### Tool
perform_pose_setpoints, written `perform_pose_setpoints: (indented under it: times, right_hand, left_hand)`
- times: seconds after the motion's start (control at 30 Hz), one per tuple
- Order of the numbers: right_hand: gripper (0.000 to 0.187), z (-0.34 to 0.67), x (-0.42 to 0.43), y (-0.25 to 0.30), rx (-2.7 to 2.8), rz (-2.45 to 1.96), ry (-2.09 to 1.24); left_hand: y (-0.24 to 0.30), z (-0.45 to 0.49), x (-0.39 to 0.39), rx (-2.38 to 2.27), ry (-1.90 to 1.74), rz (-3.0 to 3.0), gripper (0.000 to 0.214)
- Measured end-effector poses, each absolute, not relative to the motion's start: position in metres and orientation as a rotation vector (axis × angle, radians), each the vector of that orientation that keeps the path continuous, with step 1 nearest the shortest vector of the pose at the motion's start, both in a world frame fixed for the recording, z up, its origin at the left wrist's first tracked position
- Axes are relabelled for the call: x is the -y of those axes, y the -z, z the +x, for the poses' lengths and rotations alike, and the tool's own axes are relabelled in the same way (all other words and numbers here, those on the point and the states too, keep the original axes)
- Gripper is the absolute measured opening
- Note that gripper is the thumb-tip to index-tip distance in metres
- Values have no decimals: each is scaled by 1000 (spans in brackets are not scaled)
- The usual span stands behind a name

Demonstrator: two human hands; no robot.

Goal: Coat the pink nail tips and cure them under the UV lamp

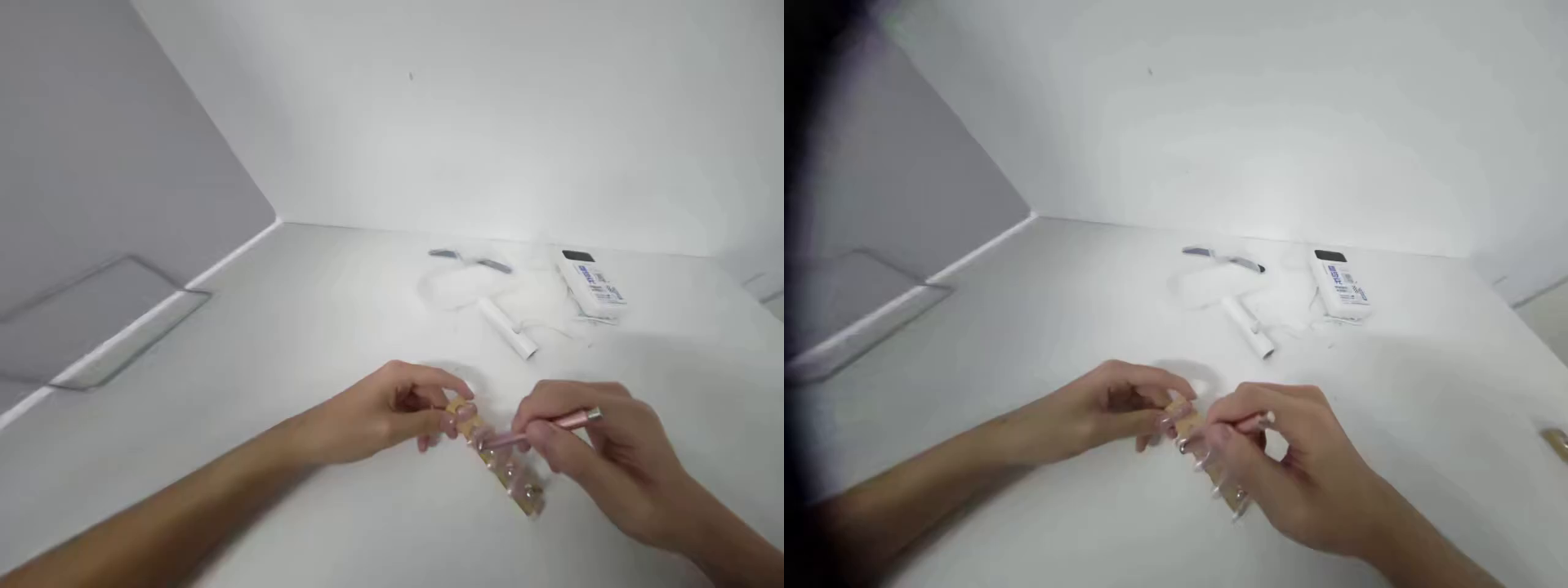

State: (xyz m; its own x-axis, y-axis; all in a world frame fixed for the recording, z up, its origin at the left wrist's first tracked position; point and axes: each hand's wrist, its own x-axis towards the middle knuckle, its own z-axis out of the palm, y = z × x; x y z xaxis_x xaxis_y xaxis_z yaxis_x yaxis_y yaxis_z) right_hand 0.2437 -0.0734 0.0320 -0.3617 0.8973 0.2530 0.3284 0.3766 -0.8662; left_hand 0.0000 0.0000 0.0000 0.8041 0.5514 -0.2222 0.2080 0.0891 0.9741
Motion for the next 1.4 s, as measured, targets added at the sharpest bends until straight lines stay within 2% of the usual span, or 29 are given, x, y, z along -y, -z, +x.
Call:
perform_pose_setpoints:
  times: [0.23,1.4]
  right_hand:
    - [27,250,71,-33,1740,-1126,-788]
    - [24,252,71,-28,1853,-1133,-817]
  left_hand:
    - [1,-3,-2,-663,-258,1507,24]
    - [4,-2,-1,-650,-294,1506,22]
